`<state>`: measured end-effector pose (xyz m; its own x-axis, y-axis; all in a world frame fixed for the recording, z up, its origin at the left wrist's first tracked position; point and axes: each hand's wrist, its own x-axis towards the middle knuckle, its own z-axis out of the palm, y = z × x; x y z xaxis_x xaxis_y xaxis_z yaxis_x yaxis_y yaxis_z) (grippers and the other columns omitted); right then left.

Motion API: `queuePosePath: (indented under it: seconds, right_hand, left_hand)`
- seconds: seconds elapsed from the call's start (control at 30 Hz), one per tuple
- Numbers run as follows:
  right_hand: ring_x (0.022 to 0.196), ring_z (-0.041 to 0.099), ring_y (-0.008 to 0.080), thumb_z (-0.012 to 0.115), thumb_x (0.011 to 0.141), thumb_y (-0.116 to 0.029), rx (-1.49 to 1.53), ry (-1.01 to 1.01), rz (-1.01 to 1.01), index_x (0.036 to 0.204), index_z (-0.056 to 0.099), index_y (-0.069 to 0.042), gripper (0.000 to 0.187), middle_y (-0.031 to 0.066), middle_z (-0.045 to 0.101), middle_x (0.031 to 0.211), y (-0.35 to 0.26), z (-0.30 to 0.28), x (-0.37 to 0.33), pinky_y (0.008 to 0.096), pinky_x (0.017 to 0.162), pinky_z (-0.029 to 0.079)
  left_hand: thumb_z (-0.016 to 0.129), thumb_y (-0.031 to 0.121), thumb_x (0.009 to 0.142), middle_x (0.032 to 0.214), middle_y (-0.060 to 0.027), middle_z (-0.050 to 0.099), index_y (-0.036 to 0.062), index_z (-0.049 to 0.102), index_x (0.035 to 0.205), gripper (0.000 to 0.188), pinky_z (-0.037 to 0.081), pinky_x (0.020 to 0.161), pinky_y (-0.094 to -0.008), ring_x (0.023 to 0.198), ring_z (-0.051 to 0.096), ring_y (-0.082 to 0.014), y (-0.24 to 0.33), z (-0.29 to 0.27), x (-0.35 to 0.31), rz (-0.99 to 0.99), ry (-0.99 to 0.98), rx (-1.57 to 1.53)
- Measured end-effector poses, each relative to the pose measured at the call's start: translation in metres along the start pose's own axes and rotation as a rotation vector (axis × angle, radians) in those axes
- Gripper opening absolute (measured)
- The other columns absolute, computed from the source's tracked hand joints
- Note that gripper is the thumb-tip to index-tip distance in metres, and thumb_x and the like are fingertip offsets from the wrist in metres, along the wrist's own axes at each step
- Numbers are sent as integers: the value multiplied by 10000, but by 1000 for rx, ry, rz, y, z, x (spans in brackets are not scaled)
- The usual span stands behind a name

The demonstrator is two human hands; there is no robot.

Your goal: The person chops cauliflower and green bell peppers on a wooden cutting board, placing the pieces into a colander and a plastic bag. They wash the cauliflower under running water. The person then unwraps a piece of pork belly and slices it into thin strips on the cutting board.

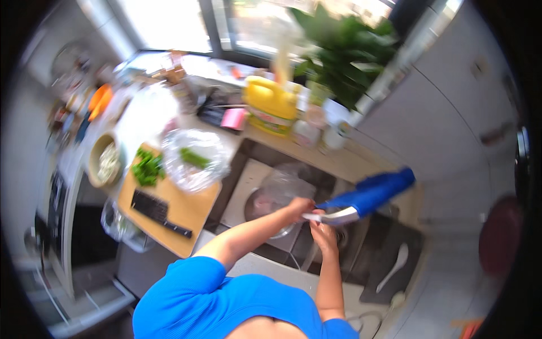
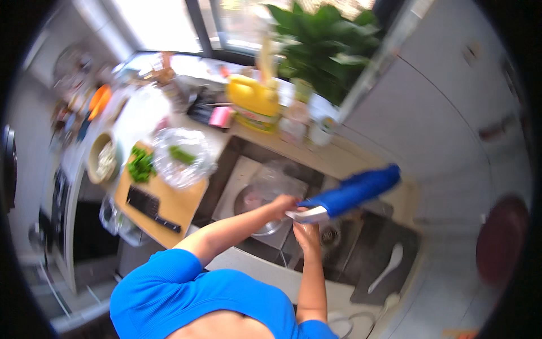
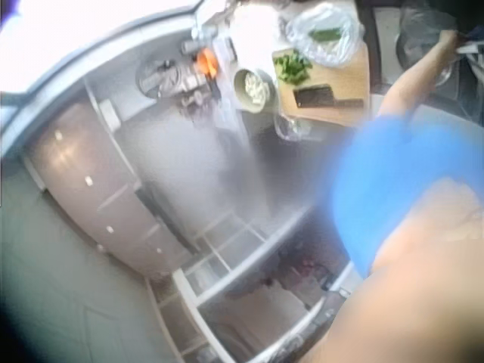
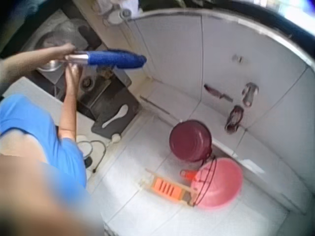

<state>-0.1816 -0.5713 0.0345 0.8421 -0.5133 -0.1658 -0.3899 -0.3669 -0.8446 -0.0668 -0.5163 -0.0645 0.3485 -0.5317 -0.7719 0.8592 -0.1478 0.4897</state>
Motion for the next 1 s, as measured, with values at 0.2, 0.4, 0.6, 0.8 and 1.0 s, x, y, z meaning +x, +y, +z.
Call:
queuePosePath:
  seconds: [0.2, 0.4, 0.6, 0.8, 1.0]
  right_hand:
    - [822, 639, 325, 582, 817, -115, 25, 364, 184, 1042, 600, -50, 235, 150, 661, 873, 98, -68, 28, 382, 737, 501]
    - [946, 597, 245, 561, 874, -142, -73, 714, -27, 1130, 550, -16, 285, 146, 624, 1038, 159, -139, 107, 367, 806, 474]
    - [1010, 577, 252, 535, 862, -51, -243, 414, -156, 1176, 540, -2, 318, 150, 605, 1142, 68, -135, 75, 351, 820, 459]
    - [1005, 622, 241, 532, 884, -46, 1008, -307, 331, 1153, 565, 1, 275, 135, 599, 1153, 1, -72, -38, 346, 779, 540]
    - [1038, 600, 220, 384, 755, 173, 285, -389, -1, 1097, 594, 36, 424, 143, 507, 1263, -5, 28, -76, 320, 650, 608]
  left_hand:
    - [607, 148, 762, 951, -201, 649, 37, 609, 1073, 330, 459, 912, -434, 965, 610, -348, -9, -24, -20, 879, -72, 1474]
    - [543, 86, 757, 977, -194, 642, 80, 640, 1037, 296, 467, 873, -464, 970, 605, -348, -22, -19, -48, 741, -76, 1766]
    - [573, 190, 803, 964, -174, 654, 77, 619, 1045, 270, 484, 827, -466, 945, 630, -335, -15, -30, -88, 514, -430, 1516]
    - [538, 174, 802, 854, -175, 650, 97, 637, 988, 224, 505, 733, -457, 839, 639, -345, -49, -57, -109, 530, -212, 1789]
    - [569, 165, 799, 894, -157, 676, 82, 666, 969, 212, 516, 758, -392, 846, 658, -304, -17, -115, -178, 659, -196, 1133]
